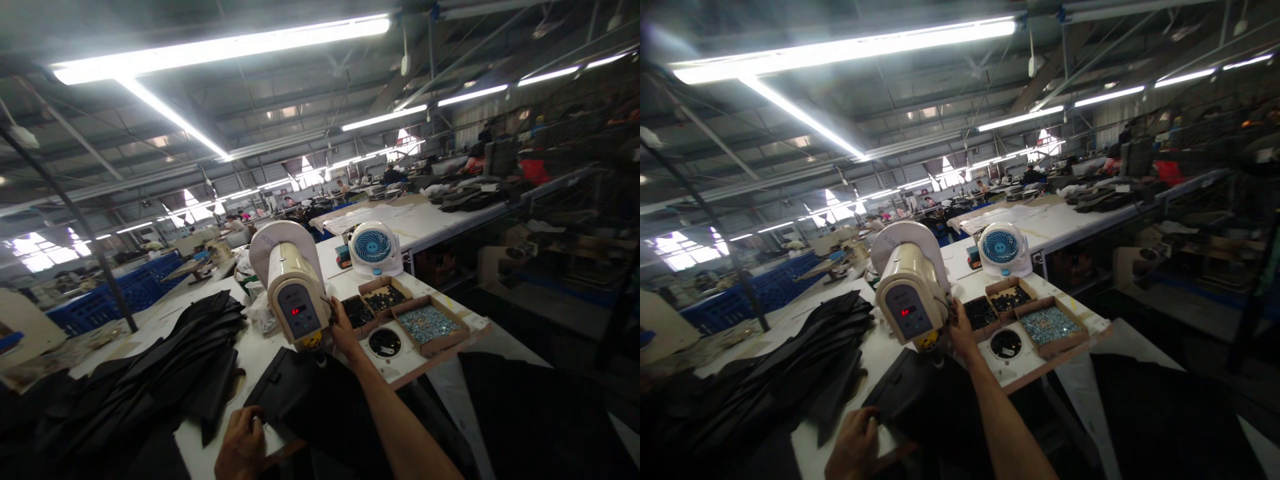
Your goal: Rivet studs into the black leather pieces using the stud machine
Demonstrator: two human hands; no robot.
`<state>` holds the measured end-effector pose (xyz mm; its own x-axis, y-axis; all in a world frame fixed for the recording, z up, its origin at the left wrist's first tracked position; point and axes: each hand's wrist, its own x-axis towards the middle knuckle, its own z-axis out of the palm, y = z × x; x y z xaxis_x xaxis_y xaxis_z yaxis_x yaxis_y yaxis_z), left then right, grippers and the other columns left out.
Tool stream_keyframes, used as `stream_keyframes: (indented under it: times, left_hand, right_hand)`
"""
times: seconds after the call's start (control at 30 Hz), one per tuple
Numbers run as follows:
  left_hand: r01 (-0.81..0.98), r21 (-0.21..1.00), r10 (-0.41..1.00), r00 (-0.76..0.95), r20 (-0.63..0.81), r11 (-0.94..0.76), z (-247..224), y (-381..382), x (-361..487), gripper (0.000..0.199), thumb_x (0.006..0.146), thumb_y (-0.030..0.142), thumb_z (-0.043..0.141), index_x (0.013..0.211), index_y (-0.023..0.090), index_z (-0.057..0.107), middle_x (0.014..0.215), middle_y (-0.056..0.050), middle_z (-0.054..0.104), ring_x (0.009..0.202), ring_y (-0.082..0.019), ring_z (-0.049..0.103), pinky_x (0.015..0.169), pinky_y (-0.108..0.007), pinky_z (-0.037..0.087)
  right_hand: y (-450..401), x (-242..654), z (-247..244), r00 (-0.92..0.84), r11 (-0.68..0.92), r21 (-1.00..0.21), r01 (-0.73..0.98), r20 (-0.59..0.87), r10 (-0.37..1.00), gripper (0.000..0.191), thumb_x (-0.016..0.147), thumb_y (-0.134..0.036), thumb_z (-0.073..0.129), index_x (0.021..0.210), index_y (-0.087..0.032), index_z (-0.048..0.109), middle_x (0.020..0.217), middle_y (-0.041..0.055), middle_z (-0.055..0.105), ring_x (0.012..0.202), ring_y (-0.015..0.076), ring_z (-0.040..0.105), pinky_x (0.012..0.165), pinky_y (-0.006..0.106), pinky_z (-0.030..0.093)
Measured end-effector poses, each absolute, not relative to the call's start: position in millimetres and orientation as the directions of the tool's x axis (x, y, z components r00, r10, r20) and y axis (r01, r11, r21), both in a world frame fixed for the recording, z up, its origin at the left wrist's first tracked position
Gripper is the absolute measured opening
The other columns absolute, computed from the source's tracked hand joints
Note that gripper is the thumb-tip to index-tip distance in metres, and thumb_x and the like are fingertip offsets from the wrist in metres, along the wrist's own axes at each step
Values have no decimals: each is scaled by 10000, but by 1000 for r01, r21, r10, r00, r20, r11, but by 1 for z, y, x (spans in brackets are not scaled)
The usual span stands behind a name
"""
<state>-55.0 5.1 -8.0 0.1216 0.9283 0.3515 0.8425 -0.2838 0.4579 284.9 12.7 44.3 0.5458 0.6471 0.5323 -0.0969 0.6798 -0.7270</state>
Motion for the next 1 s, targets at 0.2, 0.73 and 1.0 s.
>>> stream_keyframes:
  times: [0.2, 0.73, 1.0]
  left_hand:
    - [835, 478, 924, 91, 371, -274, -4, -3, -51, 267, 966, 289, 439, 1015, 294, 702, 1181, -2, 650, 938, -187, 663, 821, -320, 476]
    - [848, 448, 927, 122, 356, -284, 0, -7, -49, 297, 988, 269, 397, 1018, 283, 692, 1171, -14, 643, 996, -173, 654, 846, -311, 458]
    - [867, 415, 921, 117, 370, -277, 2, -10, -47, 277, 991, 279, 416, 1040, 290, 688, 1187, -12, 650, 973, -180, 651, 774, -304, 454]
  right_hand:
    - [9, 299, 59, 474, 614, -789, 21, 549, 689, 702, 796, -240, 710, 1474, -242, 531, 1467, 86, 591, 1381, 285, 528, 1220, 489, 369]
    - [-13, 287, 71, 459, 605, -790, 96, 575, 678, 696, 819, -287, 698, 1490, -230, 520, 1458, 109, 589, 1354, 296, 546, 1194, 496, 404]
    - [-13, 281, 43, 551, 555, -832, 13, 469, 690, 752, 741, -281, 669, 1469, -230, 486, 1467, 126, 565, 1300, 283, 581, 1102, 470, 489]
